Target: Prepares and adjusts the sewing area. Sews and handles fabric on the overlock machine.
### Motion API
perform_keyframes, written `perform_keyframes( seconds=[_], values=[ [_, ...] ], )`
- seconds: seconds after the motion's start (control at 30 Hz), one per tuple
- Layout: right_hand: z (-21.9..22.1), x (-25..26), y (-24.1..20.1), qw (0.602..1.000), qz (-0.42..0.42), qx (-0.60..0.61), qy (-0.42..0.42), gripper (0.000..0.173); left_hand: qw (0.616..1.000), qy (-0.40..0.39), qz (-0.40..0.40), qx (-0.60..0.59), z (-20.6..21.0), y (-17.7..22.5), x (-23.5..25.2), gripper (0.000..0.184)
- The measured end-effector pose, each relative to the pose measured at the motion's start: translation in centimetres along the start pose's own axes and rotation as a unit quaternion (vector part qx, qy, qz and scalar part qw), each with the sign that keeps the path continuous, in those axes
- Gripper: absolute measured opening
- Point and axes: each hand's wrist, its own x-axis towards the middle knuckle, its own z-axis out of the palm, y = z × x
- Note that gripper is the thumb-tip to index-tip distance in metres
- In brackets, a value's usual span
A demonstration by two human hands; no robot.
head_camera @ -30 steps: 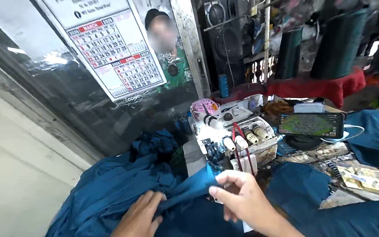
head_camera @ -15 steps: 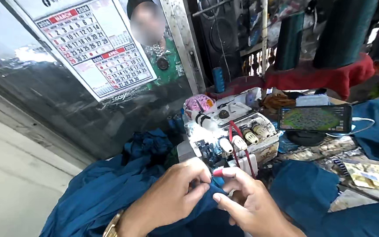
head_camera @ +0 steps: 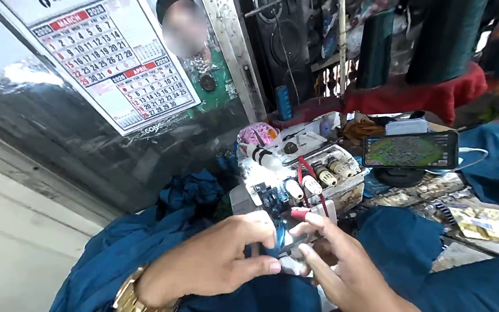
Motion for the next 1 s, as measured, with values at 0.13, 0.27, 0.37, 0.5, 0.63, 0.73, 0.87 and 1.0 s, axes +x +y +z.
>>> perform_keyframes(
  seconds=[0.13, 0.27, 0.37, 0.5, 0.63, 0.73, 0.87, 1.0],
  values=[
    [0.1, 1.7, 0.3, 0.994, -0.050, -0.065, -0.078, 0.040, 0.996, -0.017, -0.039, -0.083, 0.1, -0.3, 0.3, 0.027],
    [-0.3, 3.2, 0.3, 0.983, -0.098, -0.143, -0.065, 0.036, 0.997, 0.019, -0.061, 0.042, -1.0, 0.6, 0.2, 0.029],
    [-0.7, 3.5, 0.2, 0.984, -0.092, -0.142, -0.050, 0.036, 0.999, 0.030, -0.031, 0.022, -0.4, 0.4, 0.1, 0.030],
    [-0.8, 4.2, -1.7, 0.984, -0.030, -0.001, -0.178, 0.051, 0.995, -0.037, -0.005, -0.094, -0.3, 0.3, 0.3, 0.026],
    [-1.6, 5.5, -2.8, 0.962, 0.026, -0.046, -0.268, 0.046, 0.994, -0.050, -0.081, 0.052, -1.7, 2.3, 0.2, 0.028],
    [-1.4, 5.2, -1.7, 0.949, -0.013, -0.133, -0.285, 0.036, 0.977, -0.039, -0.119, 0.174, -1.2, 2.0, 0.8, 0.023],
    [-1.0, 2.8, -1.7, 0.962, -0.041, -0.140, -0.229, 0.040, 0.980, -0.030, -0.057, 0.191, -0.6, 2.8, 1.3, 0.024],
    [-0.9, -0.7, -2.7, 0.965, 0.002, -0.200, -0.168, 0.022, 0.994, -0.085, -0.027, 0.060, 0.3, 2.0, 1.1, 0.027]
  ],
)
